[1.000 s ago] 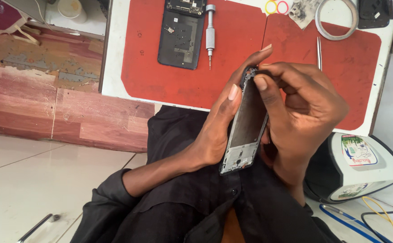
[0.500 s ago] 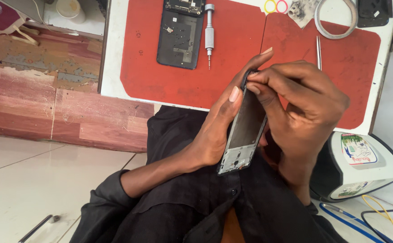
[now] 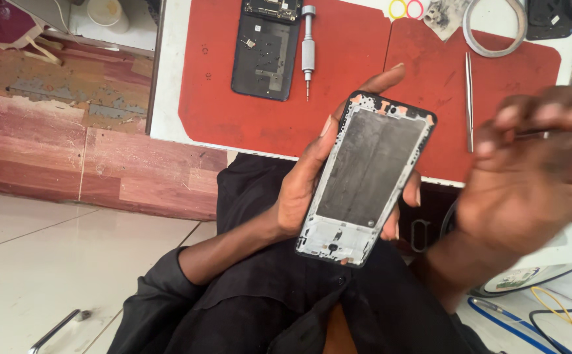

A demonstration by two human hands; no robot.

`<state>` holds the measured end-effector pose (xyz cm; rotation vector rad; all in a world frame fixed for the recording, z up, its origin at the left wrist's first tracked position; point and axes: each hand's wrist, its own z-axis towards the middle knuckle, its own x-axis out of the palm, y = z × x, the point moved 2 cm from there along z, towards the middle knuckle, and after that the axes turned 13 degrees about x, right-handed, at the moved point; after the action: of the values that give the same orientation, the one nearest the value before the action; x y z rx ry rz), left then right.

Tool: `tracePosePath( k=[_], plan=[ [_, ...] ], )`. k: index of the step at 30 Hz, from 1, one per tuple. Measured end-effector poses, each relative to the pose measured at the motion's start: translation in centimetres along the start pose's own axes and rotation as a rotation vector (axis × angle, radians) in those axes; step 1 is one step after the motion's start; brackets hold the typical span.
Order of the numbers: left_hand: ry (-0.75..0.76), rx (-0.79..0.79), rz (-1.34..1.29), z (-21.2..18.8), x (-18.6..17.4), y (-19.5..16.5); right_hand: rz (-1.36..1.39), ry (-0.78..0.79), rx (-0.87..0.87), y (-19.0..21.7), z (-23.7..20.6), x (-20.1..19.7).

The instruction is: The person cleans the interior frame of a disassembled smartphone using a small black cloth. They wipe along the edges and corners of the frame, rotating the device to access different sides. The person then uses a metal tool to scrape residue from the frame's surface.

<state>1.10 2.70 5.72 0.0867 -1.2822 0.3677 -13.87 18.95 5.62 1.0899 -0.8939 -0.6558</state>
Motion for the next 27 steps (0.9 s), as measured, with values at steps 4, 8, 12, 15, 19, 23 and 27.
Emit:
tracePosePath(
  k=[4,8,12,15,19,23,27],
  plan=[
    [0.016,-0.027,-0.150,0.2,-0.1,0.5,0.003,-0.070,0.003,-0.6,-0.3,-3.7],
    [0.027,-0.042,-0.198,0.1,-0.1,0.6,-0.013,-0.107,0.012,-1.0,-1.1,-5.9],
    [0.018,-0.038,-0.165,-0.1,0.0,0.5,-0.036,-0.116,0.011,-0.9,-1.0,-5.0],
    [0.018,-0.022,-0.068,-0.2,-0.2,0.4,-0.072,-0.095,0.021,0.1,-0.5,-2.4],
    [0.043,0.035,0.242,-0.1,-0.7,0.3,-0.219,-0.011,0.180,3.0,-0.5,1.9],
    [0.036,0.144,0.524,0.0,-1.1,0.3,-0.519,-0.051,0.078,4.2,-1.1,6.1],
    [-0.001,0.231,0.786,-0.3,-1.2,0.3,-0.508,-0.049,-0.026,4.1,-1.5,9.2]
  ],
)
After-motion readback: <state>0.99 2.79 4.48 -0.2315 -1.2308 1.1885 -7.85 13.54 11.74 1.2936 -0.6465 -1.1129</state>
